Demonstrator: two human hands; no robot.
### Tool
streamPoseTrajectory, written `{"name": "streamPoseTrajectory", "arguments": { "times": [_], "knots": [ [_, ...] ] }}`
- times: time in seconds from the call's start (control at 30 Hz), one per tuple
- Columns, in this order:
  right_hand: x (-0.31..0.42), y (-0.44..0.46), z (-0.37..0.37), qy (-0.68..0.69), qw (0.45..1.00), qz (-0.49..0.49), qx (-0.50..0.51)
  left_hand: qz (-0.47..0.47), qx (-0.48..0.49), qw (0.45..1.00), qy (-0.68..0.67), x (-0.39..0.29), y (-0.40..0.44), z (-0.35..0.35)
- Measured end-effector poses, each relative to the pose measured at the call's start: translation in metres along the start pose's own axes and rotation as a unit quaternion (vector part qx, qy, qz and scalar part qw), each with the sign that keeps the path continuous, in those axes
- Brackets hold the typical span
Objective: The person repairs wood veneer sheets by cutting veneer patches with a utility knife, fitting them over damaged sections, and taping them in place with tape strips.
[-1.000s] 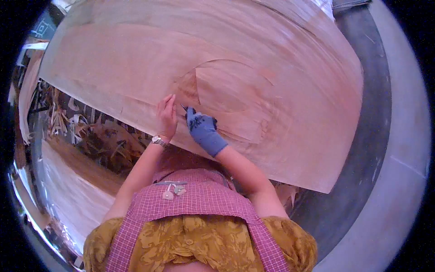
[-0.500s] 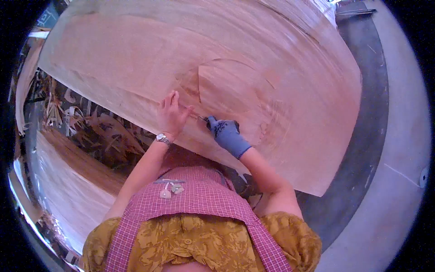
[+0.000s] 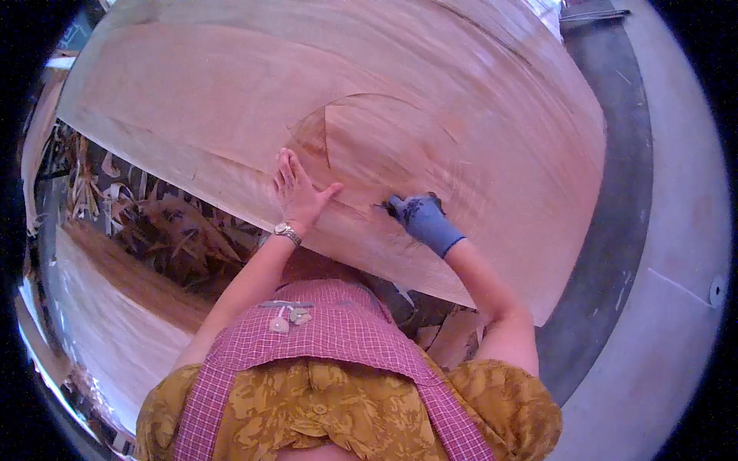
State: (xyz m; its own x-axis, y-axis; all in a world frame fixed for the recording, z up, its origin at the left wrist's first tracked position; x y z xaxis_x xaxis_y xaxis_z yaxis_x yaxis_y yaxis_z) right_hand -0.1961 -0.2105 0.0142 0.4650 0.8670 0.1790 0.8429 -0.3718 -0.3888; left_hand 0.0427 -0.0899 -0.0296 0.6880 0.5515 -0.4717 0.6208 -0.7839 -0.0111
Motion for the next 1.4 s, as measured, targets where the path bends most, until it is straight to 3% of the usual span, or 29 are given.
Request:
{"name": "streamPoseTrajectory", "arguments": {
  "times": [0.03, 0.07, 0.17, 0.27, 0.33, 0.43, 0.63, 0.93, 1.13, 1.23, 1.37, 1.4],
  "knots": [
    [-0.004, -0.004, -0.007, 0.006, 1.0, -0.013, -0.012, 0.002, -0.006, 1.0, -0.001, 0.0, -0.001, 0.0],
    [-0.007, -0.011, -0.012, -0.031, 0.998, 0.018, 0.042, 0.004, -0.013, 1.0, -0.001, 0.001, -0.002, 0.001],
    [-0.021, -0.015, -0.017, -0.071, 0.997, 0.002, -0.006, -0.005, 0.002, 1.0, 0.0, 0.002, 0.001, -0.002],
    [0.028, 0.026, -0.06, 0.065, 0.994, -0.015, -0.087, -0.006, 0.011, 1.0, -0.017, 0.004, -0.003, 0.002],
    [0.038, 0.069, -0.031, 0.031, 0.986, -0.08, -0.141, -0.007, -0.004, 0.999, -0.031, 0.004, -0.001, 0.005],
    [0.059, 0.121, -0.009, -0.054, 0.991, -0.08, -0.092, -0.023, -0.011, 0.999, -0.033, 0.005, -0.001, 0.006],
    [0.071, 0.136, -0.018, -0.108, 0.988, -0.099, -0.048, -0.021, 0.008, 1.0, 0.022, 0.001, 0.001, 0.0],
    [0.045, 0.063, -0.013, -0.049, 0.997, 0.037, -0.048, -0.021, 0.035, 0.999, 0.001, -0.002, 0.001, -0.004],
    [0.051, 0.012, 0.012, -0.068, 0.98, 0.186, 0.024, -0.013, 0.03, 0.999, -0.002, -0.002, 0.001, -0.003],
    [0.058, -0.019, 0.039, 0.037, 0.97, 0.242, 0.007, -0.019, 0.036, 0.999, 0.005, -0.005, 0.002, -0.004],
    [0.067, -0.046, 0.066, -0.01, 0.955, 0.295, 0.002, -0.021, 0.04, 0.999, 0.011, -0.005, 0.004, -0.008],
    [0.063, -0.05, 0.073, 0.029, 0.959, 0.279, -0.042, -0.022, 0.044, 0.999, 0.004, -0.006, 0.003, -0.009]
  ]
}}
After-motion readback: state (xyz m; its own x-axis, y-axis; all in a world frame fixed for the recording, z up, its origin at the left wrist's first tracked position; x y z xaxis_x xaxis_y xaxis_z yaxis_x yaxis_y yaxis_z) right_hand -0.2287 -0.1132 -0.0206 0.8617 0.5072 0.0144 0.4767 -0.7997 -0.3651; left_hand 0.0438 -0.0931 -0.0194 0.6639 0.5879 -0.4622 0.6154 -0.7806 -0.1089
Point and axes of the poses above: each hand's wrist, its own y-axis towards the middle knuckle, its own z-axis out of the palm, x = y × z, the point moved 2 cm from there along y, towards the middle knuckle, and after that the axes turned 2 degrees about y, right-handed, at the moved point
